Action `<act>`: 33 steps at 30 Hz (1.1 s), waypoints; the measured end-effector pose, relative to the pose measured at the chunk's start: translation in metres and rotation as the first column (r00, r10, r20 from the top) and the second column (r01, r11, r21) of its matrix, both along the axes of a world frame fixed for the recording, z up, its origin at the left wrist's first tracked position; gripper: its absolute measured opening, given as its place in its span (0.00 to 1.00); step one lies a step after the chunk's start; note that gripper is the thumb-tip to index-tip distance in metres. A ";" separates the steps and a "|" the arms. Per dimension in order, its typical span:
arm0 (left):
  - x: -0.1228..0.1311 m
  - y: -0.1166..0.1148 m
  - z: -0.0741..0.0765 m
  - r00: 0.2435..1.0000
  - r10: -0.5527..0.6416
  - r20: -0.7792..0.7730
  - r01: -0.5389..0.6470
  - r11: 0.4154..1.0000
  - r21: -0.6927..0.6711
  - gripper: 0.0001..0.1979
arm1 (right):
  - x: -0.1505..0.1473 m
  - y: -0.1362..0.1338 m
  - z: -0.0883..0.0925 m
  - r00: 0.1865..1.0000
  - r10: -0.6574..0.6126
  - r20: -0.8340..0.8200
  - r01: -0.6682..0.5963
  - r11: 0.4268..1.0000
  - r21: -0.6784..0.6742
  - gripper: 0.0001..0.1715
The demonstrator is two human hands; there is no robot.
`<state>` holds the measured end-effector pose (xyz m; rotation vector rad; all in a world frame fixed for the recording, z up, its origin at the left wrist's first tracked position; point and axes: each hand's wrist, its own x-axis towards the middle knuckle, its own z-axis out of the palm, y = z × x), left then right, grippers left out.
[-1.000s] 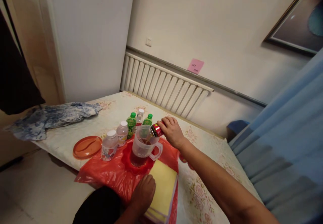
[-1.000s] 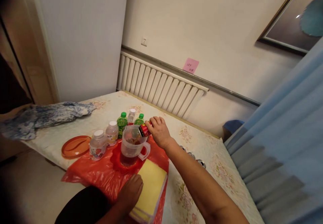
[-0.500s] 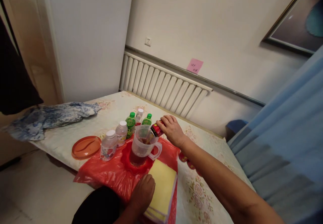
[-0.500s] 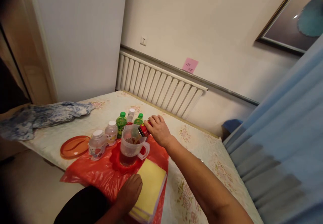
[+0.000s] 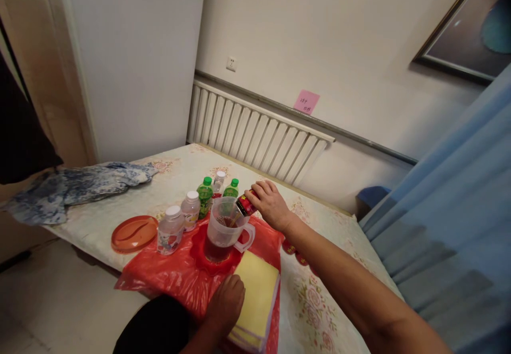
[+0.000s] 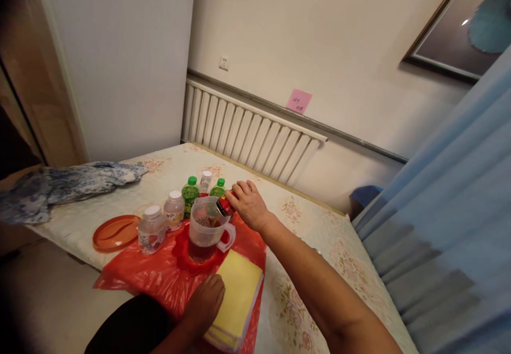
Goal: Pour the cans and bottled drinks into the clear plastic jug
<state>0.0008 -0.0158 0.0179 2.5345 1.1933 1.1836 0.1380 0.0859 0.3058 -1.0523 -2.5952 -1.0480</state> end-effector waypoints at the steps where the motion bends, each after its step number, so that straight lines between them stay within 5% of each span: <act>1: 0.000 0.000 0.001 1.000 -0.002 0.003 0.002 1.000 0.004 0.10 | 0.000 0.000 0.000 1.000 -0.001 0.002 0.001 1.000 0.001 0.20; 13: -0.001 0.001 0.002 1.000 -0.010 0.005 0.010 1.000 0.010 0.10 | 0.002 0.003 -0.011 0.998 -0.006 -0.055 0.004 0.999 -0.038 0.21; 17: -0.001 0.001 0.003 1.000 -0.017 0.007 0.017 1.000 -0.004 0.10 | 0.005 0.004 -0.018 0.979 -0.035 -0.199 0.012 0.993 -0.117 0.23; 21: -0.001 0.001 0.002 1.000 -0.027 -0.003 0.027 0.999 -0.029 0.10 | 0.014 0.004 -0.030 0.898 -0.090 -0.431 -0.012 0.974 -0.227 0.36; 25: 0.000 0.001 -0.002 0.999 -0.031 0.008 0.032 0.998 -0.051 0.11 | 0.036 0.015 -0.068 0.631 -0.287 -0.721 0.020 0.935 -0.355 0.39; 28: 0.000 0.002 -0.004 0.999 -0.041 0.025 0.042 0.998 -0.040 0.11 | 0.054 0.032 -0.113 0.289 -0.460 -0.840 -0.007 0.876 -0.482 0.39; 30: 0.000 0.003 -0.005 0.999 -0.035 0.036 0.036 0.999 -0.012 0.11 | 0.061 0.045 -0.145 0.049 -0.539 -0.841 -0.176 0.824 -0.539 0.37; 33: -0.001 0.005 -0.005 0.999 -0.024 0.048 0.022 0.999 0.038 0.11 | 0.062 0.063 -0.184 -0.086 -0.569 -0.818 -0.221 0.811 -0.541 0.33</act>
